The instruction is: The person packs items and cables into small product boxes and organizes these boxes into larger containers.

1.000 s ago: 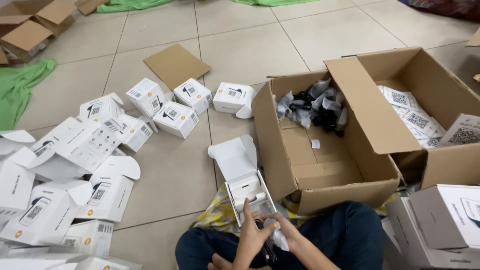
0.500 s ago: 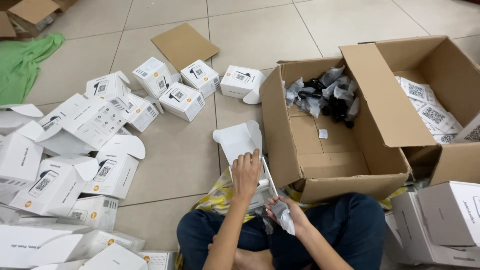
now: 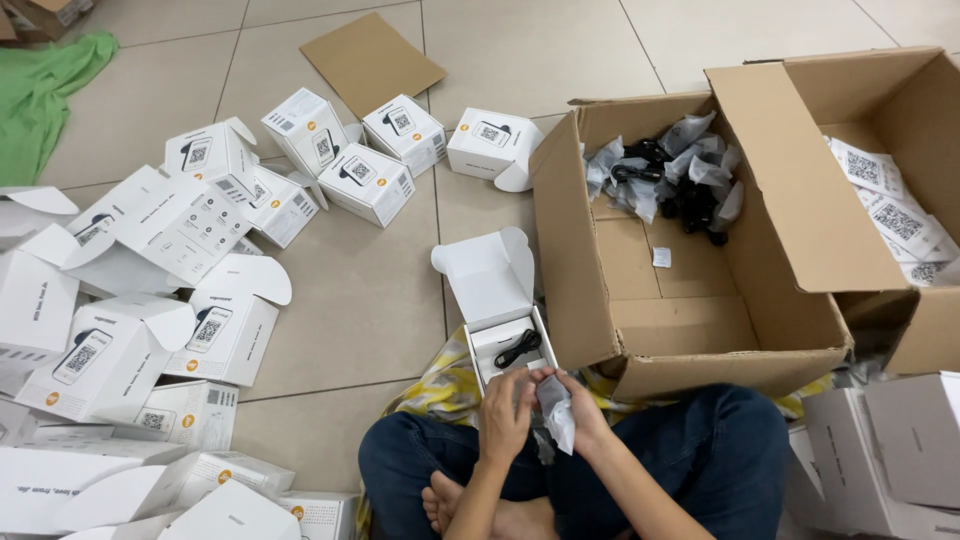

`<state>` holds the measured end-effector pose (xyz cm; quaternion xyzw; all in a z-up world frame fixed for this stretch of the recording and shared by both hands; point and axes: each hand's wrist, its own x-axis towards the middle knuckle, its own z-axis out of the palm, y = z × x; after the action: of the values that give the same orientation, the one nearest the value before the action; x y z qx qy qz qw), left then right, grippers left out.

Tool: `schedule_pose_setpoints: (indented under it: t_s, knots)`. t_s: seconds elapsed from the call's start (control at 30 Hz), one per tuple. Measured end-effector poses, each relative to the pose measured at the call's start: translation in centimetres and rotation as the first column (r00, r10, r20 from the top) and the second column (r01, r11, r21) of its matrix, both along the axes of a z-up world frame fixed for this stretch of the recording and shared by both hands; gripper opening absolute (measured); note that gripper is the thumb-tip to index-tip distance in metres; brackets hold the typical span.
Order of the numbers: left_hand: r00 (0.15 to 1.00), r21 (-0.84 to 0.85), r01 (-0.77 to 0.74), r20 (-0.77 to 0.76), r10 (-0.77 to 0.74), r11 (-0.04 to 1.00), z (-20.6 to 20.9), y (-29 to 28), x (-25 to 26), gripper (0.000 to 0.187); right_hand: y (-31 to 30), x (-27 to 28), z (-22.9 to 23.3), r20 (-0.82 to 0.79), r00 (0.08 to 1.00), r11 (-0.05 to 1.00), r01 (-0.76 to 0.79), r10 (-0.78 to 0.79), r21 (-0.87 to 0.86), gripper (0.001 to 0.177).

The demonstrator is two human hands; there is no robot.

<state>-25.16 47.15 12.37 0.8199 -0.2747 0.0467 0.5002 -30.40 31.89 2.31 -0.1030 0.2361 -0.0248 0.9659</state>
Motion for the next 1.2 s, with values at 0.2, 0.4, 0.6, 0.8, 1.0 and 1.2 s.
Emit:
schedule_pose_setpoints:
  t_s: [0.2,0.4,0.6,0.8,1.0,1.2]
  knots:
    - [0.992,0.002,0.107,0.066,-0.107,0.994,-0.5,-0.6,-0.3,0.023,-0.1,0.7,2.7,-0.088,0.996,0.975,0.01,-0.031,-0.224,0.028]
    - [0.992,0.246,0.041,0.107,-0.069,0.968,-5.1,-2.6,4.3,0.026,-0.5,1.0,-0.5,-0.013,0.999,0.935,-0.045,0.044,-0.351,0.032]
    - [0.972,0.551,0.227,-0.082,-0.219,0.803,-8.2,-4.2,7.9,0.027,-0.3,0.9,-0.8,-0.215,0.976,0.869,-0.068,-0.045,-0.491,0.034]
    - [0.975,0.676,0.138,0.036,-0.219,0.724,-6.9,-3.5,6.9,0.03,-0.1,0.8,0.0,-0.184,0.982,0.865,-0.056,-0.042,-0.498,0.033]
    - [0.984,0.291,0.155,0.045,-0.175,0.944,-2.2,-0.5,3.0,0.024,-0.2,0.7,-0.2,-0.164,0.986,0.881,-0.044,-0.038,-0.47,0.033]
    - [0.976,0.041,0.217,0.001,-0.218,0.975,0.9,0.4,1.4,0.043,-0.4,-0.1,0.3,-0.161,0.987,0.846,-0.077,-0.011,-0.528,0.034]
